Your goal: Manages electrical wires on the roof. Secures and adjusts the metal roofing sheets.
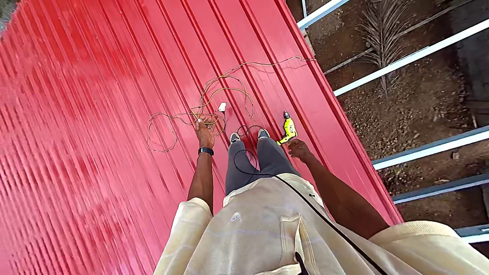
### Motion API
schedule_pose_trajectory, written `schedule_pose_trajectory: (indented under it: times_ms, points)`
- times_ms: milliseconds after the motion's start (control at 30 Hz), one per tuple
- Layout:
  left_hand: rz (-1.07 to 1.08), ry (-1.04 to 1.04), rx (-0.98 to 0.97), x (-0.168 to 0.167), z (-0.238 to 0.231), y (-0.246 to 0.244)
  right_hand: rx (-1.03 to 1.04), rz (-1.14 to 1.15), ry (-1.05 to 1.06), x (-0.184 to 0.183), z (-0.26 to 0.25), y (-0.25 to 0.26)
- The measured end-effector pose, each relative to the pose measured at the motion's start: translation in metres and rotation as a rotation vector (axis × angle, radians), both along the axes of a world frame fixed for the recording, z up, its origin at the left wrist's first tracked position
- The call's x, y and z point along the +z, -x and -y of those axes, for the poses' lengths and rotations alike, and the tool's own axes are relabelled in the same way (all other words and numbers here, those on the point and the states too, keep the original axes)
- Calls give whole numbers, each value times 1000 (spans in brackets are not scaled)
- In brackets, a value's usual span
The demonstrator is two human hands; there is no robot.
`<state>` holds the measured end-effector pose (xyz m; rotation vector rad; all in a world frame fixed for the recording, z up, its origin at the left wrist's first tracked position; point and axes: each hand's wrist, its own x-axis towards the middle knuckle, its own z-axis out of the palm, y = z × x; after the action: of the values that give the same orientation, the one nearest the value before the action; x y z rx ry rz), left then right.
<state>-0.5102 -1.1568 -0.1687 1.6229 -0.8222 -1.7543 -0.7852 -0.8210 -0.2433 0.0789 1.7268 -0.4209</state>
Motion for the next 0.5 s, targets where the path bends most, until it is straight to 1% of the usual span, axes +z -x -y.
schedule_pose_trajectory:
  times_ms: [67,133,200,267,300,333,400,500]
  points:
    - [-26,15,90,-18,12,7,19,-9,25,6,1,15]
    - [-6,10,127,-27,16,10,41,-28,24,9,-1,26]
    - [0,10,154,-29,17,13,59,-42,24,9,-4,35]
    - [-17,14,163,-19,15,15,60,-44,10,9,-9,38]
    - [-31,13,148,-8,13,15,49,-47,7,9,-13,37]
    - [-48,8,113,12,9,18,30,-47,12,10,-15,37]
    - [-114,-10,54,67,-1,26,-21,-42,37,17,-13,36]
    - [-291,0,119,138,1,48,-30,-11,81,30,7,29]
